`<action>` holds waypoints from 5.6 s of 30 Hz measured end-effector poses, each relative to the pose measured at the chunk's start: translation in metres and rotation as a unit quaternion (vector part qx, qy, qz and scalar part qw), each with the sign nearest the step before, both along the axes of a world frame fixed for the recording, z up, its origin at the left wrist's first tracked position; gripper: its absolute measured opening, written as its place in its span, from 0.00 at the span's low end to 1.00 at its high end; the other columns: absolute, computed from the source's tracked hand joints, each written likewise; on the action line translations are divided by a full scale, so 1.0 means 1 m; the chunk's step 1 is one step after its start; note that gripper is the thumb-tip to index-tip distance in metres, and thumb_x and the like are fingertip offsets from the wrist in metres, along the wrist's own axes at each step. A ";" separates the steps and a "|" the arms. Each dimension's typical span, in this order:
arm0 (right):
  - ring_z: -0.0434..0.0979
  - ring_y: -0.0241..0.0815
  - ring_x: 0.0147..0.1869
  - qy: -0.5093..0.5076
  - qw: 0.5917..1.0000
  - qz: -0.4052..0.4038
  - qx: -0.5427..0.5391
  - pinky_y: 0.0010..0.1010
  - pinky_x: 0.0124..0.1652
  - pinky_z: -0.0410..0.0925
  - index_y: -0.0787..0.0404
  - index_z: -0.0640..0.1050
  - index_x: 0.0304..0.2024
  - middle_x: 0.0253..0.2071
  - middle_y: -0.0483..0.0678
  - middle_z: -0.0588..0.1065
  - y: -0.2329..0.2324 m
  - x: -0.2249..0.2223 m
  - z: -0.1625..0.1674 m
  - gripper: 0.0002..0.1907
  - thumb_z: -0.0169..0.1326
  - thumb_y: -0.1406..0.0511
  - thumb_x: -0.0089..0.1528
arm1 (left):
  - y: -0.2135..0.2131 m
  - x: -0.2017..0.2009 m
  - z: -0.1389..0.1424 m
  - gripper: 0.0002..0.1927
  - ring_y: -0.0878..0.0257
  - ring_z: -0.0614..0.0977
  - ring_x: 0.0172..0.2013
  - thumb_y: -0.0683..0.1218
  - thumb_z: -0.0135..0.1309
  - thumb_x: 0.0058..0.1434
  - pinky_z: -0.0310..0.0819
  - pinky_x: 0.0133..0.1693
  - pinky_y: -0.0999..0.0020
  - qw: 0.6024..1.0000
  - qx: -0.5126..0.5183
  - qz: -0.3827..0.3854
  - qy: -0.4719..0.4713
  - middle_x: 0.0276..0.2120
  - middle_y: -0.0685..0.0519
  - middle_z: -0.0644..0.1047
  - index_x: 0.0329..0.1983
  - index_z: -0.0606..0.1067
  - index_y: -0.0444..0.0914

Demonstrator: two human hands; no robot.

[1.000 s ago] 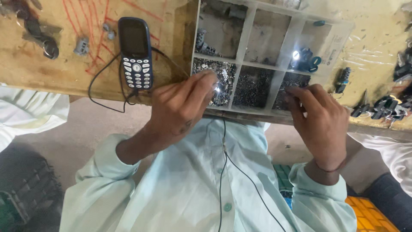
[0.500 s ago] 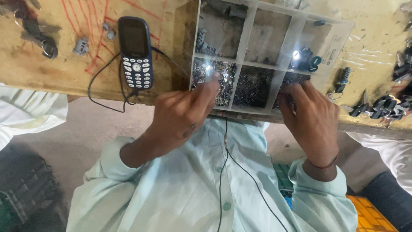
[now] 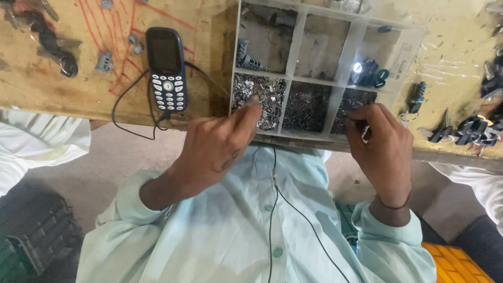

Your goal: The person sits at a workbench and assembles small metal components by hand. They pick parts from a compartmented plastic tray, fit the pieces together between their fingers, and set completed assemblies aside on the bench.

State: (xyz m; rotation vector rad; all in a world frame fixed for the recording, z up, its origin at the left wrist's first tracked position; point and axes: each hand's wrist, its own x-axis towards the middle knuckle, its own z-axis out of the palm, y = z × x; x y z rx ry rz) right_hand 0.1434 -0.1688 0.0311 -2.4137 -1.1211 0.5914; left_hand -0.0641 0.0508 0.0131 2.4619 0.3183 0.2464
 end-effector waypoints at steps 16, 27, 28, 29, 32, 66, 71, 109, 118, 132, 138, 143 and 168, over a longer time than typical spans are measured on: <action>0.79 0.39 0.37 0.053 0.997 -0.011 0.048 0.28 0.39 0.71 0.64 0.78 0.45 0.40 0.49 0.77 0.003 0.005 0.003 0.08 0.62 0.75 0.64 | -0.010 0.012 0.013 0.10 0.56 0.84 0.31 0.39 0.59 0.67 0.77 0.33 0.64 0.996 -0.060 0.041 -0.058 0.44 0.48 0.82 0.50 0.74 0.36; 0.73 0.35 0.46 0.266 0.906 -0.091 0.315 0.24 0.46 0.68 0.68 0.76 0.43 0.46 0.51 0.72 0.008 -0.045 -0.006 0.09 0.62 0.77 0.63 | -0.062 0.048 -0.002 0.09 0.67 0.82 0.36 0.41 0.55 0.73 0.81 0.40 0.71 0.683 -0.722 0.097 -0.052 0.37 0.50 0.80 0.50 0.75 0.30; 0.73 0.34 0.46 0.294 0.898 -0.104 0.310 0.24 0.46 0.68 0.68 0.76 0.44 0.46 0.51 0.72 0.004 -0.045 -0.007 0.08 0.62 0.77 0.64 | -0.061 0.047 -0.003 0.09 0.66 0.83 0.37 0.41 0.54 0.73 0.82 0.42 0.71 0.675 -0.731 0.087 -0.053 0.38 0.50 0.80 0.50 0.75 0.29; 0.73 0.35 0.47 0.322 0.887 -0.120 0.308 0.25 0.47 0.70 0.68 0.76 0.44 0.47 0.50 0.72 0.001 -0.045 -0.007 0.08 0.61 0.77 0.64 | -0.059 0.045 -0.002 0.09 0.66 0.83 0.38 0.41 0.54 0.73 0.82 0.43 0.71 0.672 -0.735 0.081 -0.046 0.39 0.50 0.80 0.50 0.75 0.29; 0.74 0.36 0.48 0.356 0.873 -0.141 0.302 0.26 0.48 0.71 0.69 0.76 0.44 0.48 0.50 0.72 -0.005 -0.043 -0.007 0.07 0.60 0.77 0.64 | -0.055 0.042 0.000 0.09 0.66 0.84 0.40 0.41 0.54 0.73 0.82 0.45 0.72 0.692 -0.718 0.060 -0.039 0.40 0.50 0.80 0.50 0.75 0.29; 0.83 0.42 0.39 0.172 0.946 0.126 0.246 0.29 0.39 0.73 0.65 0.78 0.44 0.39 0.49 0.79 0.012 -0.008 0.001 0.19 0.69 0.70 0.53 | -0.031 0.034 -0.002 0.08 0.70 0.80 0.36 0.41 0.60 0.61 0.75 0.40 0.75 0.815 -0.578 0.002 -0.047 0.36 0.55 0.79 0.42 0.79 0.34; 0.80 0.42 0.37 -0.045 0.980 0.139 0.132 0.30 0.36 0.71 0.64 0.82 0.45 0.39 0.49 0.78 0.086 0.011 0.028 0.07 0.66 0.75 0.65 | -0.033 0.027 -0.007 0.06 0.70 0.79 0.37 0.42 0.59 0.64 0.74 0.41 0.74 0.809 -0.582 -0.017 -0.083 0.37 0.55 0.79 0.41 0.79 0.35; 0.83 0.47 0.52 0.070 0.975 0.083 0.194 0.30 0.48 0.75 0.63 0.77 0.46 0.49 0.53 0.78 0.023 -0.013 0.013 0.17 0.68 0.77 0.58 | -0.038 0.042 0.016 0.08 0.77 0.76 0.31 0.45 0.63 0.60 0.73 0.34 0.78 0.774 -0.627 0.081 0.015 0.30 0.59 0.79 0.36 0.79 0.35; 0.83 0.47 0.54 0.035 0.975 0.104 0.194 0.31 0.49 0.76 0.61 0.81 0.51 0.52 0.52 0.79 0.015 -0.013 0.014 0.20 0.63 0.79 0.58 | -0.047 0.045 0.014 0.08 0.77 0.71 0.28 0.42 0.64 0.62 0.67 0.29 0.79 0.822 -0.557 0.121 -0.002 0.28 0.59 0.77 0.34 0.77 0.34; 0.84 0.45 0.43 -0.086 0.955 0.185 0.216 0.32 0.42 0.76 0.67 0.84 0.49 0.45 0.53 0.79 0.018 -0.014 0.018 0.19 0.62 0.80 0.55 | -0.055 0.041 0.009 0.07 0.66 0.78 0.35 0.36 0.61 0.67 0.73 0.35 0.73 0.900 -0.415 0.090 -0.098 0.41 0.49 0.75 0.46 0.75 0.33; 0.81 0.42 0.37 0.137 0.973 0.067 0.176 0.28 0.36 0.74 0.69 0.76 0.42 0.41 0.54 0.75 0.043 -0.020 0.048 0.15 0.65 0.71 0.55 | -0.056 0.041 0.002 0.13 0.59 0.88 0.46 0.37 0.64 0.65 0.84 0.48 0.71 0.877 -0.451 0.039 -0.164 0.49 0.46 0.82 0.51 0.77 0.34; 0.78 0.46 0.29 -0.180 0.977 0.090 -0.070 0.37 0.28 0.66 0.62 0.85 0.37 0.31 0.51 0.77 0.055 0.048 0.036 0.06 0.68 0.65 0.63 | -0.040 0.034 -0.005 0.09 0.59 0.89 0.42 0.36 0.63 0.64 0.85 0.45 0.71 0.884 -0.439 -0.004 -0.160 0.43 0.46 0.84 0.47 0.79 0.34; 0.83 0.38 0.45 0.253 0.916 -0.180 0.255 0.27 0.49 0.78 0.72 0.76 0.61 0.47 0.52 0.80 -0.007 0.053 -0.025 0.12 0.55 0.77 0.75 | -0.042 0.056 -0.019 0.13 0.54 0.83 0.45 0.32 0.59 0.61 0.81 0.47 0.63 0.936 -0.270 -0.106 -0.200 0.48 0.48 0.79 0.47 0.76 0.35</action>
